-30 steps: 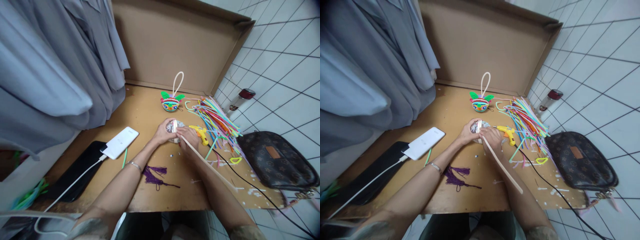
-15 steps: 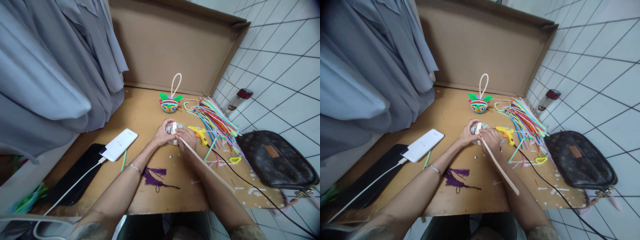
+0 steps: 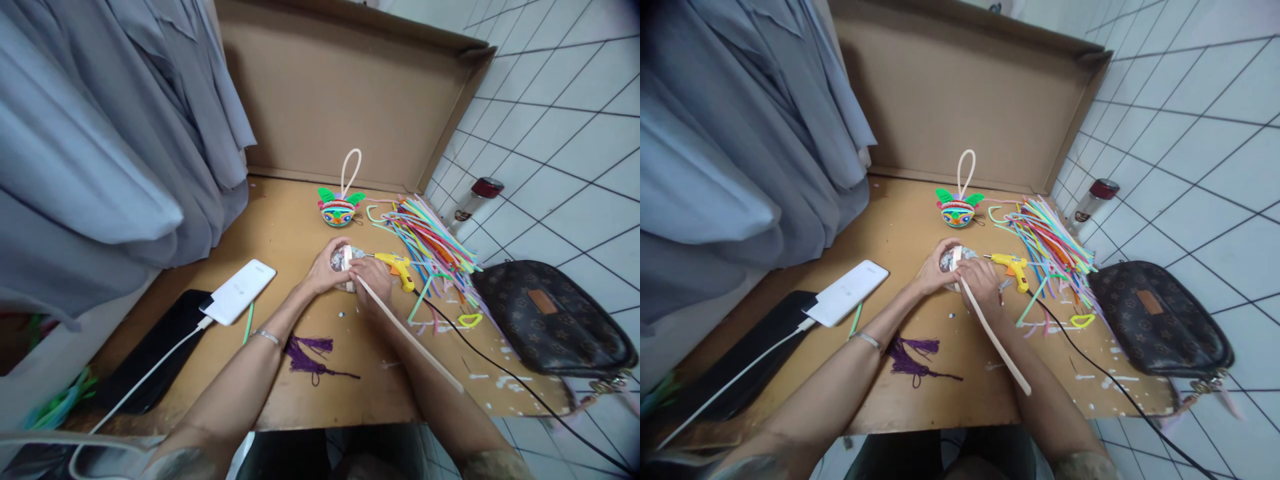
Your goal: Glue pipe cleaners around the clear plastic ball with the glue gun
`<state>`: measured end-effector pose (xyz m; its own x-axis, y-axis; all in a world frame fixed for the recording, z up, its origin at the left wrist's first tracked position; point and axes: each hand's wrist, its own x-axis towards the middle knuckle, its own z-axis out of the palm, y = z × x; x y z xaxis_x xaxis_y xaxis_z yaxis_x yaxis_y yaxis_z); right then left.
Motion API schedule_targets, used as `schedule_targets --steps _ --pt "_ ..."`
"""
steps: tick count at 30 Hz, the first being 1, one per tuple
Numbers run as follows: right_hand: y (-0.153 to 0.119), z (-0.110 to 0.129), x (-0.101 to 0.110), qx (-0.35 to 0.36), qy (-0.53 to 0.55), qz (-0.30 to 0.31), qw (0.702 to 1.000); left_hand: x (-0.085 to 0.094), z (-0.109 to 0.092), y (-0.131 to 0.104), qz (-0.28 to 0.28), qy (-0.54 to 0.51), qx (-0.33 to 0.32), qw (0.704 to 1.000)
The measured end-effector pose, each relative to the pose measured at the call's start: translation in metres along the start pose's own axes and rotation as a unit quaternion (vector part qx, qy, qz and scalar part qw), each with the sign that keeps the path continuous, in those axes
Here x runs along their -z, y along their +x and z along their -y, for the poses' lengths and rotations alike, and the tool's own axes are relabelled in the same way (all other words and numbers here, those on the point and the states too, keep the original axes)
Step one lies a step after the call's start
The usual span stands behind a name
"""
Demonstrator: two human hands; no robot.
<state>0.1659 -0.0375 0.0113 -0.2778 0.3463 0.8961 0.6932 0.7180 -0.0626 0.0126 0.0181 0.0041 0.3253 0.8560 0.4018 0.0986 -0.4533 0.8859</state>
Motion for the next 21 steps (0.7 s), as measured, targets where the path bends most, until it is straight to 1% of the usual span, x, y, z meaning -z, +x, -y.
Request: schedule_targets --steps 9,12,18,21 --pt "-0.0019 -0.0011 -0.0011 -0.007 -0.005 0.007 1.000 0.0008 0.0020 0.0000 0.001 -0.003 0.004 1.000" --pt "-0.0018 -0.0008 -0.0009 -0.016 0.005 0.014 1.000 0.0001 0.0023 -0.0005 -0.009 0.002 0.003 1.000" --pt "-0.0024 -0.0008 -0.0018 -0.039 0.006 0.019 0.999 -0.0029 0.0021 -0.0029 -0.017 -0.001 -0.028 0.999" --pt "-0.0020 -0.0006 -0.0015 -0.031 0.003 0.019 0.999 -0.0033 0.0016 -0.0034 -0.033 0.004 -0.047 0.998"
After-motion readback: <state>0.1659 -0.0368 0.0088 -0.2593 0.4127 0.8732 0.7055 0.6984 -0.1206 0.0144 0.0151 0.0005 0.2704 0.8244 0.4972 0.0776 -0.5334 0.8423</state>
